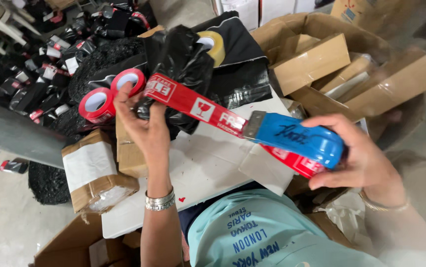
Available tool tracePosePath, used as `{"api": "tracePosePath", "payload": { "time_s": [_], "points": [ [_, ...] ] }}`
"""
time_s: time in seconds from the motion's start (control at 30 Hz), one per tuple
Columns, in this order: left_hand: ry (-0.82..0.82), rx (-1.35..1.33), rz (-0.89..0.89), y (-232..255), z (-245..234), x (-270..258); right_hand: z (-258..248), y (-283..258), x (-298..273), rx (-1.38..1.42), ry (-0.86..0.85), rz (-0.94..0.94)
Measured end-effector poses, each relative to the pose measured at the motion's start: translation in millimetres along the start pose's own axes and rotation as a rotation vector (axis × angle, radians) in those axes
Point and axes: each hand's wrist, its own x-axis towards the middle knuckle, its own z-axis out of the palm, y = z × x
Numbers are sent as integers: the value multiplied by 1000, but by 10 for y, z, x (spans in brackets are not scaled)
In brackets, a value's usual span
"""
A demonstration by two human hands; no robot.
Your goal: The person packs items into black plastic bags and small cardboard boxes, sealing them with tape and applying shipping labels.
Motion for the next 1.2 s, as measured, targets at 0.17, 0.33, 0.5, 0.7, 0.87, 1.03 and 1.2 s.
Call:
{"api": "tracePosePath", "payload": {
  "time_s": [0.17,0.33,0.5,0.7,0.87,1.03,1.2],
  "points": [
    [-3,144,107,34,-143,20,141,36,27,148,-13,101],
    [30,299,217,190,-265,38,382,356,231,-145,-68,-123],
    [-21,537,413,674,-339,296,529,673,271,-194,40,-221],
    [-136,610,582,1086,-231,552,703,873,186,158,202,-319],
    [-149,688,661,1270,-61,624,612,546,270,155,83,-212],
    [-158,764,615,1212,-59,640,600,336,230,28,47,-152],
    [-106,783,645,968,-220,704,408,261,126,848,238,-122]
  ]
}}
